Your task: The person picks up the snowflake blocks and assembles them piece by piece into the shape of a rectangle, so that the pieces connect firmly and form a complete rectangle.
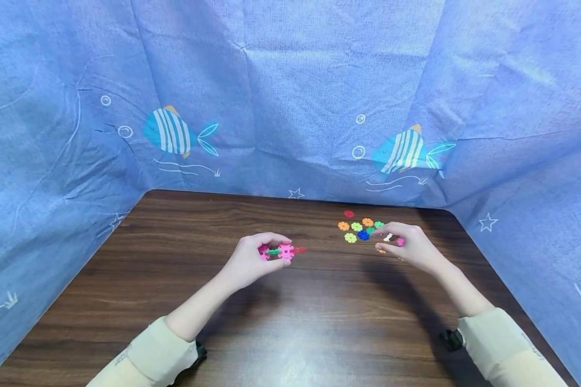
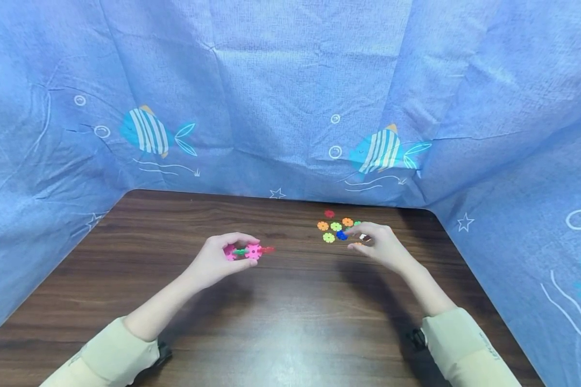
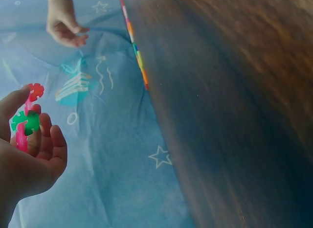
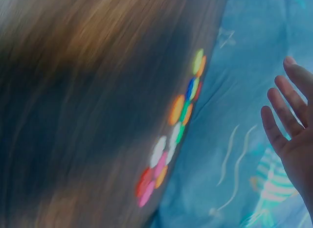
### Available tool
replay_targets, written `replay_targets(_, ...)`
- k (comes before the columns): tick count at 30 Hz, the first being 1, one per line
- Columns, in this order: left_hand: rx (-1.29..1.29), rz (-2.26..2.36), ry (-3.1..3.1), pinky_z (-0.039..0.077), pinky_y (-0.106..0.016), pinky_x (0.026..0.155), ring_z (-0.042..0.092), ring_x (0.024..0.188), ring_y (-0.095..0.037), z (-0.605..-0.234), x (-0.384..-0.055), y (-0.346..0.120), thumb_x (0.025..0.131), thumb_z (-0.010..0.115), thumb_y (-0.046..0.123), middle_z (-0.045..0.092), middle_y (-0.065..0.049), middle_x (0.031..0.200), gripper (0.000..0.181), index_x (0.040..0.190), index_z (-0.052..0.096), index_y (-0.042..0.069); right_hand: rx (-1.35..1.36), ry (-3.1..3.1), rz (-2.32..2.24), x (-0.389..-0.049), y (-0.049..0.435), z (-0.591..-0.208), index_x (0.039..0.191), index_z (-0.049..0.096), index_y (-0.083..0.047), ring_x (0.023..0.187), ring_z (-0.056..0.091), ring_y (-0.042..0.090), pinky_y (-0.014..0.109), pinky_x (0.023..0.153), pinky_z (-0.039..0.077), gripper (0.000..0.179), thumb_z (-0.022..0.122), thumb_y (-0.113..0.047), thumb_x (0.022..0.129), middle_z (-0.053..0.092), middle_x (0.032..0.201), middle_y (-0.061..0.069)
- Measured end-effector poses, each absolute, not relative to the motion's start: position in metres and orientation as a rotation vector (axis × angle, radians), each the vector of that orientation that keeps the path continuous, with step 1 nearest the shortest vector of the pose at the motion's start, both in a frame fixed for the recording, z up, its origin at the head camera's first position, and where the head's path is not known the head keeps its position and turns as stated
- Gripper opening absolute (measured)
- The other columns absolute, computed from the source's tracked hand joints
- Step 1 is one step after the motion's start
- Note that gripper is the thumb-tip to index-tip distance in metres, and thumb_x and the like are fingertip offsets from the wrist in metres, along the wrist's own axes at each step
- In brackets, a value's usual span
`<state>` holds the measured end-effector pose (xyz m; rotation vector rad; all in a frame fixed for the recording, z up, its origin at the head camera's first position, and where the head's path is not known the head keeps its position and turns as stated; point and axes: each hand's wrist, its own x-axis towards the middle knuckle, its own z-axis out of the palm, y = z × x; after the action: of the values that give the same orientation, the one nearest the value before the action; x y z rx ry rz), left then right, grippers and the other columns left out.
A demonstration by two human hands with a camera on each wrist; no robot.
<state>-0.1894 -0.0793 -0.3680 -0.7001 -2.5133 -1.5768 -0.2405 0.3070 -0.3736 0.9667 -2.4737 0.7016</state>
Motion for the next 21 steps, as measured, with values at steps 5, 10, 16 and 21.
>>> replay_targets(5, -0.746, -1.558, -2.484, 0.047, -0.024, 0.063, 0.058, 0.073, -0.011, -0.366, -0.19, -0.081, 0.069, 0.084, 0.017, 0.067, 0.008, 0.084, 0.035, 0.1, 0.069, 0.023, 0.896, -2.538, 0.752, -0.252, 0.326, -0.387, 0.098, 0.071, -0.006, 0.073, 0.064, 0.022, 0.032, 0.063, 0.054, 0.03, 0.08, -0.002, 0.071, 0.071, 0.087, 0.005)
replay_targets(10, -0.763, -1.54, -2.487, 0.047, -0.024, 0.062, 0.055, 0.07, -0.012, -0.368, -0.191, -0.082, 0.069, 0.085, 0.019, 0.062, 0.008, 0.077, 0.034, 0.098, 0.066, 0.021, 0.814, -2.608, 0.749, -0.263, 0.34, -0.399, 0.101, 0.07, -0.004, 0.072, 0.06, 0.018, 0.023, 0.063, 0.052, 0.03, 0.08, -0.006, 0.072, 0.069, 0.083, 0.008)
replay_targets(16, -0.765, -1.587, -2.481, 0.046, -0.024, 0.06, 0.058, 0.07, -0.011, -0.368, -0.192, -0.082, 0.073, 0.081, 0.012, 0.064, 0.007, 0.077, 0.033, 0.098, 0.061, 0.02, 0.765, -2.699, 0.772, -0.274, 0.347, -0.413, 0.101, 0.07, -0.002, 0.071, 0.06, 0.025, 0.031, 0.062, 0.051, 0.03, 0.08, -0.006, 0.073, 0.069, 0.087, 0.011)
replay_targets(21, -0.752, -1.606, -2.491, 0.045, -0.025, 0.059, 0.054, 0.068, -0.012, -0.367, -0.192, -0.081, 0.077, 0.078, 0.011, 0.063, 0.005, 0.077, 0.03, 0.101, 0.065, 0.022, 0.76, -2.755, 0.724, -0.282, 0.35, -0.423, 0.1, 0.07, -0.002, 0.071, 0.06, 0.026, 0.035, 0.063, 0.048, 0.031, 0.081, -0.008, 0.071, 0.069, 0.086, 0.01)
